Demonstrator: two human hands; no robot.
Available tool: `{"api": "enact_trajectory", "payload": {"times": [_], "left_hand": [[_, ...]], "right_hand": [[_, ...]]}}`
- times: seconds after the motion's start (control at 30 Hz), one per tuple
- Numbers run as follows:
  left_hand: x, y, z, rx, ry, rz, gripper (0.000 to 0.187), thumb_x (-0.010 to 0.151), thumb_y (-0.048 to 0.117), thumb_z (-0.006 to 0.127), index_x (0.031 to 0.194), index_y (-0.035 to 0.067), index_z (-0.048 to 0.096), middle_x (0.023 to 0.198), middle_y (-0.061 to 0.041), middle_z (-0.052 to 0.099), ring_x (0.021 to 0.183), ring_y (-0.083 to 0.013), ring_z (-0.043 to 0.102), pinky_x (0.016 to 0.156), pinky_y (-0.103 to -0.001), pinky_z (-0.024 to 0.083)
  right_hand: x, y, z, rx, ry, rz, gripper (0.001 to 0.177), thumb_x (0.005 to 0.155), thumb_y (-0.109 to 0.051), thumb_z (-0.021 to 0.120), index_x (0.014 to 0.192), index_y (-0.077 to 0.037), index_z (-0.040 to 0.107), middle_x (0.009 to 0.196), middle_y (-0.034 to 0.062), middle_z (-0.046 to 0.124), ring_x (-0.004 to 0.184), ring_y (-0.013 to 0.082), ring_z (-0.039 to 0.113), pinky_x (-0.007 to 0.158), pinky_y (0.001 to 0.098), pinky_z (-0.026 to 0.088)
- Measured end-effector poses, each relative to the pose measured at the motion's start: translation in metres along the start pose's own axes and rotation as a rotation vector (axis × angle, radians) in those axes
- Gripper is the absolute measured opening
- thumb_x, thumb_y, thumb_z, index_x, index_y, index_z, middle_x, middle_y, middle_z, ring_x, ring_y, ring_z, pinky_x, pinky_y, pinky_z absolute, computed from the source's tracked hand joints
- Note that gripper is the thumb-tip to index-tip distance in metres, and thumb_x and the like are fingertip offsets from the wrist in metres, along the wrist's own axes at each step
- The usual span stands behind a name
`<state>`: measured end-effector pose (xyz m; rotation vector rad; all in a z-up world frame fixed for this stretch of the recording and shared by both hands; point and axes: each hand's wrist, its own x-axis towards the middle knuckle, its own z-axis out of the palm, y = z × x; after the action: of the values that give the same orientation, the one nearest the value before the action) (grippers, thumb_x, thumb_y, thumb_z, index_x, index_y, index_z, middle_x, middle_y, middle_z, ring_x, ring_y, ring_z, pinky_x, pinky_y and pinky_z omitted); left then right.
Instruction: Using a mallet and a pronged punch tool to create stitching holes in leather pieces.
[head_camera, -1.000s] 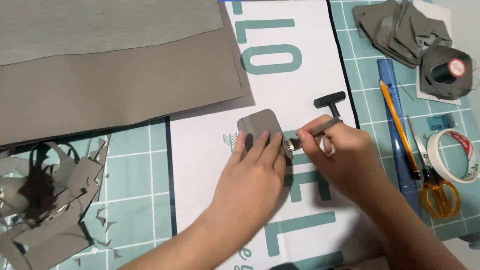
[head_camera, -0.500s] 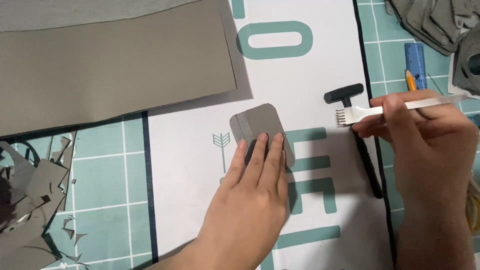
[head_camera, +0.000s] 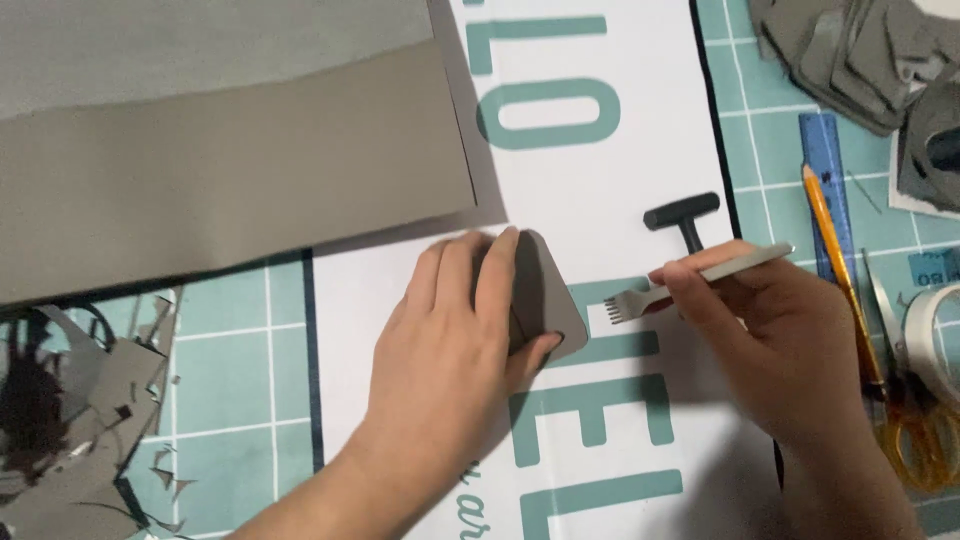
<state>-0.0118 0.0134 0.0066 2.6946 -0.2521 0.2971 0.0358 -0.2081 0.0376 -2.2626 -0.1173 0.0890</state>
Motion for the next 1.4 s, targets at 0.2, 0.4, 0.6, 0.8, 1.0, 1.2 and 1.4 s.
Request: {"api": "enact_trajectory", "payload": {"times": [0.2, 0.4, 0.6, 0.8, 1.0, 1.2, 1.4], "left_hand": [[-0.002, -0.019, 0.016, -0.056, -0.084, -0.222, 0.099, 0.071, 0.062, 0.093, 0.138, 0.002, 0.052, 0.114, -0.016, 0.055, 0.104, -0.0348, 0.054, 0.081, -0.042, 0.050], [0.003, -0.017, 0.006, -0.173, -0.156, -0.345, 0.066, 0.075, 0.047, 0.093, 0.121, 0.014, 0.058, 0.111, -0.007, 0.055, 0.101, -0.0293, 0.053, 0.076, -0.041, 0.051], [-0.018, 0.033, -0.004, 0.113, 0.165, 0.085, 0.025, 0.102, 0.028, 0.059, 0.107, 0.004, 0.062, 0.102, -0.013, 0.058, 0.084, -0.0314, 0.052, 0.067, -0.042, 0.043], [-0.038, 0.044, 0.030, 0.133, 0.174, 0.172, 0.023, 0.096, 0.007, 0.053, 0.105, 0.002, 0.073, 0.122, -0.021, 0.071, 0.118, -0.0391, 0.068, 0.101, -0.049, 0.054], [-0.032, 0.044, 0.032, 0.156, 0.292, 0.211, 0.017, 0.100, 0.006, 0.057, 0.089, 0.002, 0.070, 0.111, -0.023, 0.074, 0.105, -0.0398, 0.074, 0.096, -0.045, 0.061], [-0.029, 0.036, 0.023, 0.083, 0.194, 0.236, 0.013, 0.095, -0.001, 0.061, 0.096, -0.002, 0.074, 0.112, -0.024, 0.074, 0.105, -0.0396, 0.073, 0.095, -0.045, 0.061], [-0.028, 0.036, 0.025, 0.087, 0.245, 0.223, 0.016, 0.098, 0.004, 0.061, 0.085, 0.002, 0.071, 0.110, -0.022, 0.075, 0.103, -0.0373, 0.075, 0.092, -0.042, 0.063]], "right_hand": [[0.000, 0.004, -0.003, -0.074, 0.056, -0.042, 0.015, 0.100, -0.019, 0.067, 0.098, -0.008, 0.077, 0.084, -0.0003, 0.078, 0.078, 0.0088, 0.069, 0.067, 0.0219, 0.050], [0.003, 0.002, -0.003, -0.120, 0.036, -0.101, 0.021, 0.100, -0.019, 0.062, 0.094, -0.006, 0.078, 0.092, 0.0024, 0.079, 0.086, 0.0135, 0.073, 0.072, 0.0272, 0.053], [0.009, 0.015, 0.003, -0.027, -0.069, -0.046, 0.024, 0.100, -0.019, 0.061, 0.094, -0.006, 0.079, 0.099, 0.0011, 0.080, 0.080, 0.0128, 0.077, 0.074, 0.0252, 0.058], [0.012, -0.005, 0.007, 0.156, -0.100, 0.243, 0.038, 0.108, -0.021, 0.046, 0.095, 0.001, 0.074, 0.093, 0.0101, 0.074, 0.076, 0.0242, 0.076, 0.068, 0.0343, 0.062], [0.016, -0.036, 0.013, 0.257, -0.022, 0.519, 0.032, 0.109, -0.020, 0.046, 0.097, 0.004, 0.064, 0.097, 0.0183, 0.079, 0.087, 0.0304, 0.077, 0.080, 0.0428, 0.066], [0.014, -0.006, 0.013, 0.181, -0.099, 0.282, 0.026, 0.091, -0.007, 0.068, 0.116, -0.005, 0.063, 0.090, 0.0125, 0.080, 0.087, 0.0208, 0.081, 0.080, 0.0333, 0.068], [0.010, -0.016, 0.020, 0.175, -0.087, 0.307, 0.032, 0.085, -0.003, 0.073, 0.117, -0.006, 0.071, 0.091, 0.0140, 0.084, 0.082, 0.0212, 0.083, 0.079, 0.0301, 0.068]]}}
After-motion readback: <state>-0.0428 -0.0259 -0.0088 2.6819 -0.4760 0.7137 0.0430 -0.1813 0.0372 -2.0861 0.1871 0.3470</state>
